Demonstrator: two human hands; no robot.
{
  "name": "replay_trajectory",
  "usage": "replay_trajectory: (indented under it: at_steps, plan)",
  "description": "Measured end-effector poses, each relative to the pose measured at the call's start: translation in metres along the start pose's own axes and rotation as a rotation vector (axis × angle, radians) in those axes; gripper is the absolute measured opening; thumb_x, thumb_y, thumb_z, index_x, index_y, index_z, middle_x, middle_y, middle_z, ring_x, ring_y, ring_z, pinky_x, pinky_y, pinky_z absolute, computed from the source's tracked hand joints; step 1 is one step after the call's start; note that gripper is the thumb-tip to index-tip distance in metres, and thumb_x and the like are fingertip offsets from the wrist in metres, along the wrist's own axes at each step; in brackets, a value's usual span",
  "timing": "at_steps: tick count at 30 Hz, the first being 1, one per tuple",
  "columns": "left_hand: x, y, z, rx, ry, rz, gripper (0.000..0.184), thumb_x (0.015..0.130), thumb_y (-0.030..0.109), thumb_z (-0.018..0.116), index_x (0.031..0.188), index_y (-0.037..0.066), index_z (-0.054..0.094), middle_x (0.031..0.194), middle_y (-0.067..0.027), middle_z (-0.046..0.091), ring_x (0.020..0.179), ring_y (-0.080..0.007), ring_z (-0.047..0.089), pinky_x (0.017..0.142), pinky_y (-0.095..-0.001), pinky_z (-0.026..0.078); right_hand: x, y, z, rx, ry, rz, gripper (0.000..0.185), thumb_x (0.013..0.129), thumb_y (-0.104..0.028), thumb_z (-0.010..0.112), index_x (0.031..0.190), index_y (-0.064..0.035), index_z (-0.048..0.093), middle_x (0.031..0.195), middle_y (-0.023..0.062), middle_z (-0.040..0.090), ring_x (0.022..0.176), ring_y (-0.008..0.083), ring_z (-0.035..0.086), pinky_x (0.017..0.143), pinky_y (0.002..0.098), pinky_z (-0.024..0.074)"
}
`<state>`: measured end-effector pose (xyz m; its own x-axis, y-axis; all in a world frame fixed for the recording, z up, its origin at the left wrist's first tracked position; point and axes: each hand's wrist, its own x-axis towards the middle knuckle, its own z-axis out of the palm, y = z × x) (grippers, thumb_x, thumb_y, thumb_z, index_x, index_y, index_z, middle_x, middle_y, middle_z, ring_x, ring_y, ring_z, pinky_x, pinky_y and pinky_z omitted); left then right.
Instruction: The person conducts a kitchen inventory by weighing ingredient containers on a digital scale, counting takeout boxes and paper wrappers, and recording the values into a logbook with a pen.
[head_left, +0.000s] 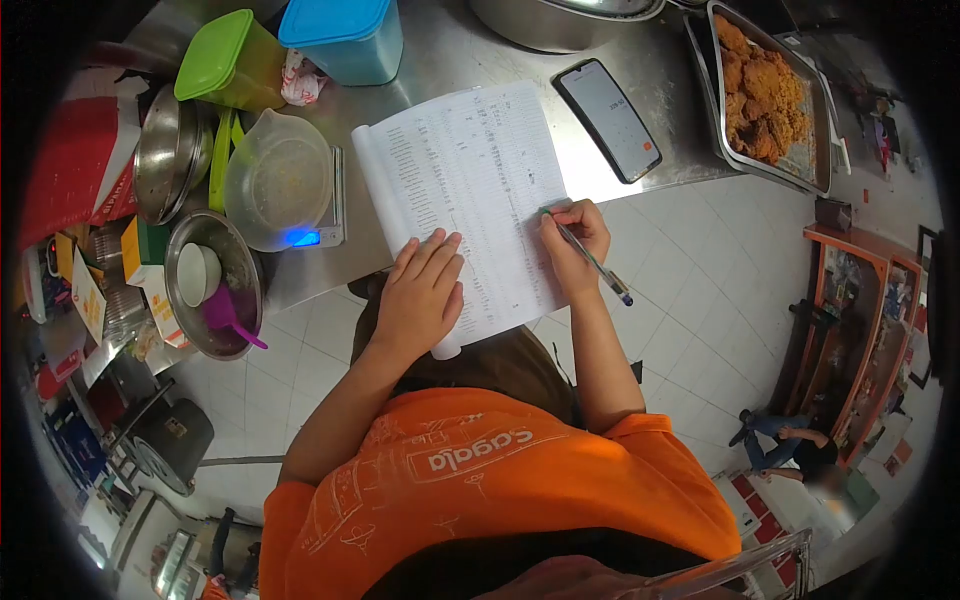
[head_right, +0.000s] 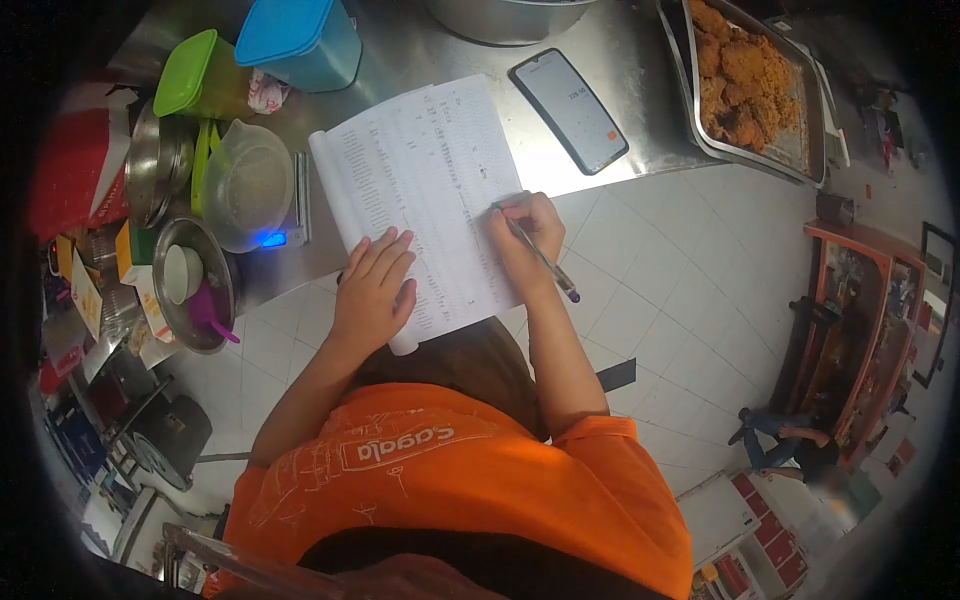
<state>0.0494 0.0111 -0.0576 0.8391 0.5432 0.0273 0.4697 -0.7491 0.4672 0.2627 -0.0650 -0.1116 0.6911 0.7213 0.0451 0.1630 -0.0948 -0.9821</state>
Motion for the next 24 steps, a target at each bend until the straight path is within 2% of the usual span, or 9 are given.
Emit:
replay_trajectory:
  at_steps: [7,10,13,16,18,19,22,23,24]
  plan:
    - [-0.001,-0.001,0.005,-0.020,0.030,-0.001,0.031,0.076,0.011,0.060,0.105,0.002,0.056,0.127,-0.0117,0.052,0.123,-0.0271,0.045,0.105,-0.0445,0.030,0.002,-0.004,0.000,-0.065,-0.028,0.036,0.019,0.074,0.003,0.066,0.071,-0.0030,0.049,0.079,0.0047,0.057,0.072,0.0089,0.054,0.067,0.0218,0.0440]
    - [-0.001,-0.001,0.006,-0.032,0.038,0.001,0.030,0.076,0.011,0.060,0.104,0.002,0.056,0.127,-0.0118,0.052,0.123,-0.0275,0.045,0.105,-0.0451,0.030,0.004,-0.007,-0.003,-0.154,-0.054,-0.087,0.019,0.074,0.002,0.067,0.071,-0.0030,0.048,0.078,0.0038,0.055,0.072,0.0085,0.053,0.065,0.0213,0.0434]
    - [0.000,-0.001,0.006,-0.035,0.043,0.001,0.030,0.076,0.011,0.060,0.105,0.002,0.056,0.127,-0.0119,0.053,0.123,-0.0279,0.045,0.105,-0.0453,0.030,0.003,0.004,-0.005,-0.054,-0.060,0.009,0.020,0.074,0.003,0.067,0.071,-0.0030,0.048,0.077,0.0033,0.054,0.071,0.0089,0.053,0.066,0.0215,0.0428]
    - [-0.001,-0.001,0.006,-0.037,0.035,0.001,0.031,0.076,0.011,0.060,0.105,0.002,0.055,0.127,-0.0117,0.052,0.123,-0.0278,0.045,0.105,-0.0461,0.029,0.004,0.005,-0.004,-0.069,-0.069,-0.048,0.020,0.074,0.002,0.066,0.071,-0.0034,0.047,0.077,0.0037,0.054,0.070,0.0098,0.053,0.066,0.0223,0.0429]
    - [-0.001,-0.002,0.006,-0.050,0.032,0.002,0.031,0.076,0.012,0.060,0.105,0.002,0.055,0.128,-0.0110,0.052,0.123,-0.0272,0.045,0.106,-0.0479,0.027,0.003,0.006,-0.003,-0.077,-0.023,-0.002,0.015,0.072,0.000,0.066,0.072,-0.0025,0.051,0.079,0.0070,0.056,0.073,0.0146,0.055,0.067,0.0268,0.0443]
    - [-0.003,-0.001,0.005,-0.022,0.012,-0.002,0.032,0.077,0.013,0.059,0.107,0.003,0.055,0.130,-0.0122,0.049,0.125,-0.0273,0.042,0.106,-0.0481,0.027,0.002,0.006,-0.003,-0.079,0.001,0.018,0.013,0.071,-0.001,0.066,0.073,-0.0020,0.053,0.080,0.0086,0.058,0.075,0.0170,0.056,0.068,0.0291,0.0450]
    - [-0.007,-0.001,0.000,0.046,0.043,-0.060,0.036,0.078,0.014,0.057,0.112,0.002,0.052,0.138,-0.0171,0.037,0.131,-0.0306,0.033,0.107,-0.0503,0.023,0.001,-0.003,-0.003,0.303,0.215,0.204,0.018,0.077,0.007,0.061,0.079,-0.0049,0.048,0.080,0.0060,0.055,0.069,0.0131,0.054,0.066,0.0268,0.0454]
    - [-0.010,0.000,0.003,0.049,0.101,-0.110,0.038,0.077,0.011,0.057,0.113,0.002,0.050,0.140,-0.0196,0.032,0.132,-0.0337,0.029,0.108,-0.0523,0.022,0.001,0.000,-0.007,0.342,0.246,0.101,0.013,0.082,0.001,0.058,0.084,-0.0054,0.047,0.077,0.0049,0.051,0.066,0.0135,0.051,0.064,0.0277,0.0452]
    - [-0.013,0.000,0.007,0.053,0.165,-0.162,0.039,0.076,0.009,0.057,0.114,0.002,0.049,0.142,-0.0221,0.027,0.134,-0.0369,0.026,0.108,-0.0543,0.020,0.000,0.015,-0.017,0.291,0.321,0.113,0.007,0.086,-0.006,0.055,0.088,-0.0059,0.048,0.076,0.0038,0.049,0.064,0.0128,0.049,0.063,0.0270,0.0442]
